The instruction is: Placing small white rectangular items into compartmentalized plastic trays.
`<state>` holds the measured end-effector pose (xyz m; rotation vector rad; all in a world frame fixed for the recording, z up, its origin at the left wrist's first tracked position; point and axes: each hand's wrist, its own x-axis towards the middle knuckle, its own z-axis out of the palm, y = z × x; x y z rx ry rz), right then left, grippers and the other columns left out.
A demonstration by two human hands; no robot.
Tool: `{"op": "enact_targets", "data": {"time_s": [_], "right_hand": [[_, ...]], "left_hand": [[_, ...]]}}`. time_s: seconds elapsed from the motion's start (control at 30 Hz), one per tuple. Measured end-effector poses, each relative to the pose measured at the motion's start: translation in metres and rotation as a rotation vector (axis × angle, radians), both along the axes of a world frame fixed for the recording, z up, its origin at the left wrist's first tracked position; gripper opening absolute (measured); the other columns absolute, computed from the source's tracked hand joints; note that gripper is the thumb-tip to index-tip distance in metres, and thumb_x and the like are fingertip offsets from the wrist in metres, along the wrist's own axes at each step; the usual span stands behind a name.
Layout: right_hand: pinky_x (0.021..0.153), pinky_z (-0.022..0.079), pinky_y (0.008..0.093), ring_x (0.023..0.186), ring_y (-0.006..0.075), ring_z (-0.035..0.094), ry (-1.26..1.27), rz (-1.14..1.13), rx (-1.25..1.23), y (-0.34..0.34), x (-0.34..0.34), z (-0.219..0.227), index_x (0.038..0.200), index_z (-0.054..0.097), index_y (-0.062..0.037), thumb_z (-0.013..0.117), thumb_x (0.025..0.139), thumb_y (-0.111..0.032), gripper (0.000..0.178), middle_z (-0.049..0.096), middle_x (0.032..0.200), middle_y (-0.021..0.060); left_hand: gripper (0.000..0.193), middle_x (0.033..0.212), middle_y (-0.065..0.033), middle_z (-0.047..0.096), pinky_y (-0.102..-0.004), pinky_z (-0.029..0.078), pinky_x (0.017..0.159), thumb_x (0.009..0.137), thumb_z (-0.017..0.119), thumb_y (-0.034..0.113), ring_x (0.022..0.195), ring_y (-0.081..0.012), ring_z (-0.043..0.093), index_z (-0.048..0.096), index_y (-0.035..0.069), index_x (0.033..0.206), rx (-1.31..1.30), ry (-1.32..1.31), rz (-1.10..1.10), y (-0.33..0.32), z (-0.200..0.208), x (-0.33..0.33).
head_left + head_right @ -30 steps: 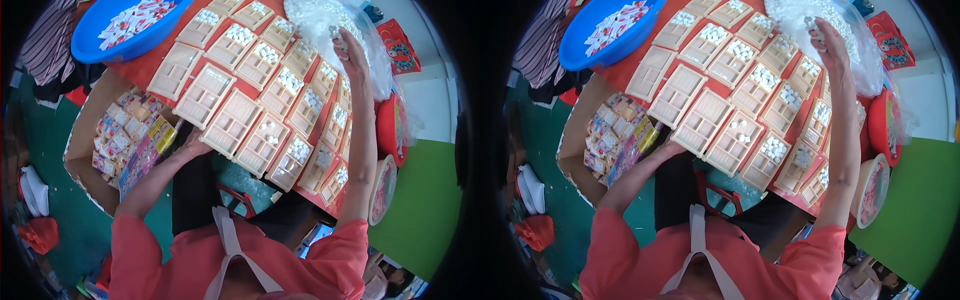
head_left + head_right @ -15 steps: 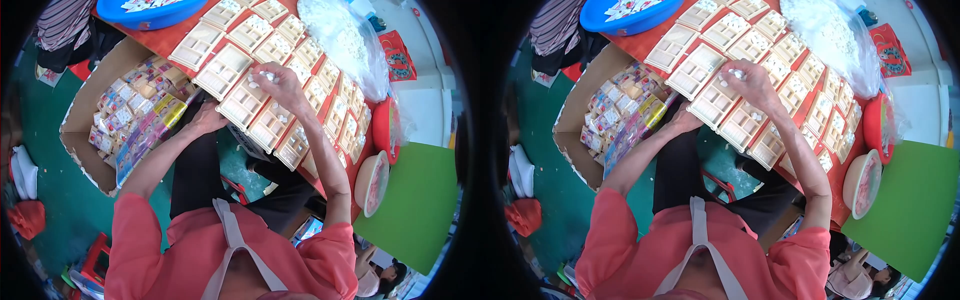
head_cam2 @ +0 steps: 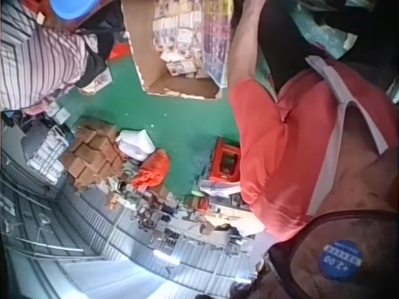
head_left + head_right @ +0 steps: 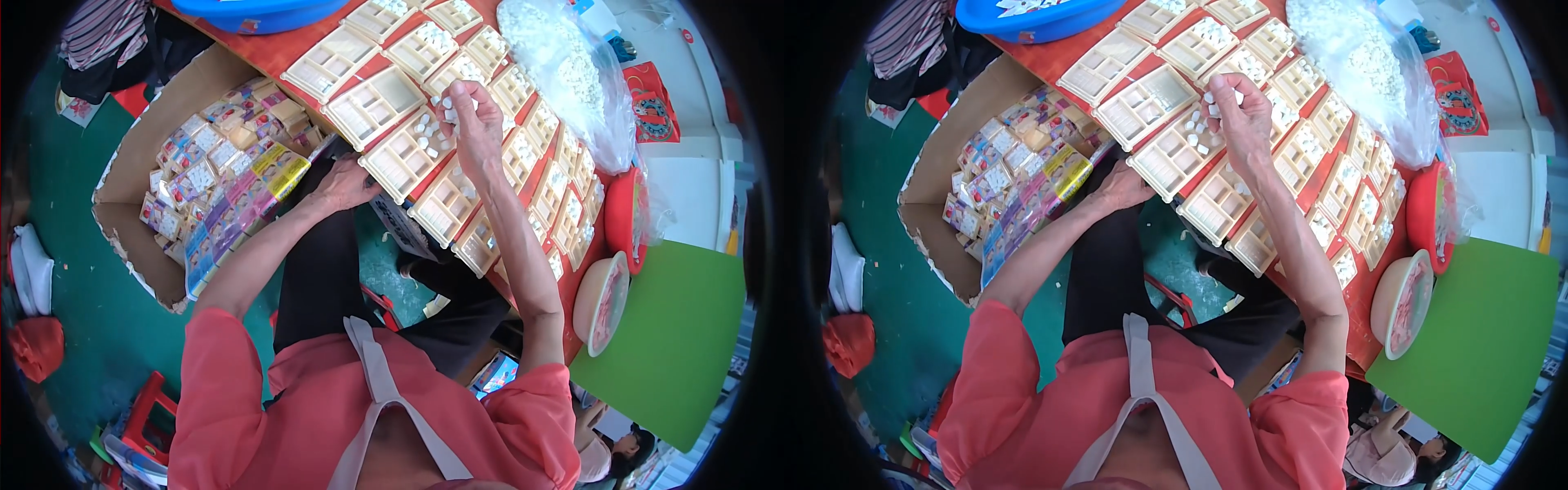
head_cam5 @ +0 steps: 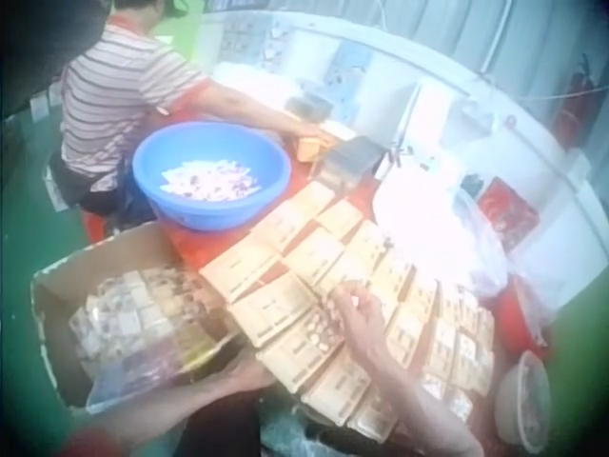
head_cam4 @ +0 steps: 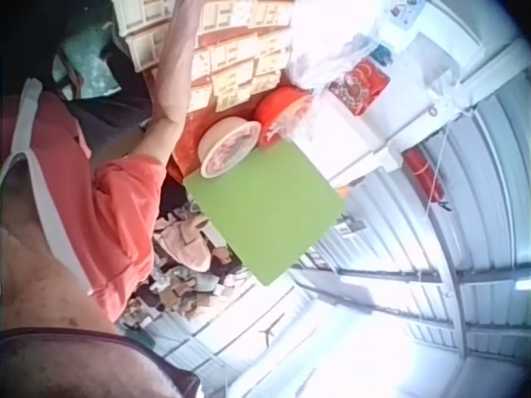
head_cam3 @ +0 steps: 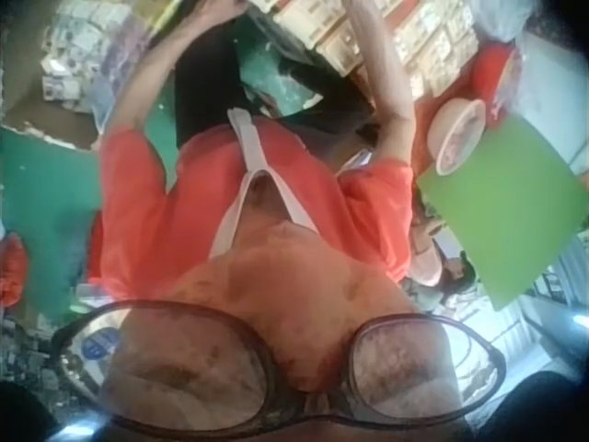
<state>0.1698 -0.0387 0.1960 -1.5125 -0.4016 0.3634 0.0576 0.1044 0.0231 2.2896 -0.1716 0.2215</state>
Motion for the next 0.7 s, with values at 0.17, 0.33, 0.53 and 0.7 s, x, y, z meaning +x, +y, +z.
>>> {"op": "enact_targets", "data": {"time_s": [0.17, 0.33, 0.53, 0.7], "right_hand": [[0.047, 0.035, 0.0205, 0.060, 0.0087, 0.052, 0.025, -0.063, 0.106, 0.002, -0.001, -0.009, 0.084, 0.059, -0.0089, 0.058, 0.094, -0.030, 0.023, 0.058, 0.070, 0.0031], [0.047, 0.037, 0.0214, 0.062, 0.0088, 0.054, 0.063, -0.033, 0.163, 0.001, 0.007, -0.011, 0.084, 0.059, -0.0093, 0.058, 0.095, -0.029, 0.023, 0.059, 0.071, 0.0036], [0.047, 0.038, 0.0207, 0.064, 0.0090, 0.056, 0.094, -0.001, 0.203, 0.016, 0.019, 0.003, 0.084, 0.059, -0.0091, 0.059, 0.094, -0.028, 0.021, 0.059, 0.071, 0.0030], [0.053, 0.043, 0.0201, 0.065, 0.0089, 0.058, 0.068, 0.045, 0.162, 0.041, 0.031, -0.006, 0.088, 0.062, -0.0085, 0.063, 0.092, -0.029, 0.021, 0.063, 0.076, 0.0023]], "left_hand": [[0.032, 0.078, -0.0133, 0.065, -0.0416, 0.049, 0.084, 0.079, 0.065, 0.025, 0.083, -0.0304, 0.064, 0.061, 0.005, 0.104, -0.065, 0.103, -0.021, 0.001, 0.014, -0.001], [0.029, 0.077, -0.0130, 0.065, -0.0409, 0.050, 0.082, 0.079, 0.065, 0.024, 0.078, -0.0294, 0.064, 0.062, 0.005, 0.101, -0.092, 0.131, -0.016, 0.000, 0.022, -0.001], [0.029, 0.079, -0.0136, 0.066, -0.0408, 0.051, 0.080, 0.079, 0.065, 0.024, 0.076, -0.0297, 0.065, 0.062, 0.005, 0.102, -0.086, 0.086, -0.016, 0.002, 0.016, 0.000], [0.032, 0.083, -0.0148, 0.066, -0.0411, 0.052, 0.079, 0.079, 0.065, 0.025, 0.079, -0.0302, 0.065, 0.062, 0.005, 0.104, -0.111, 0.130, -0.004, 0.001, 0.019, 0.001]]}}
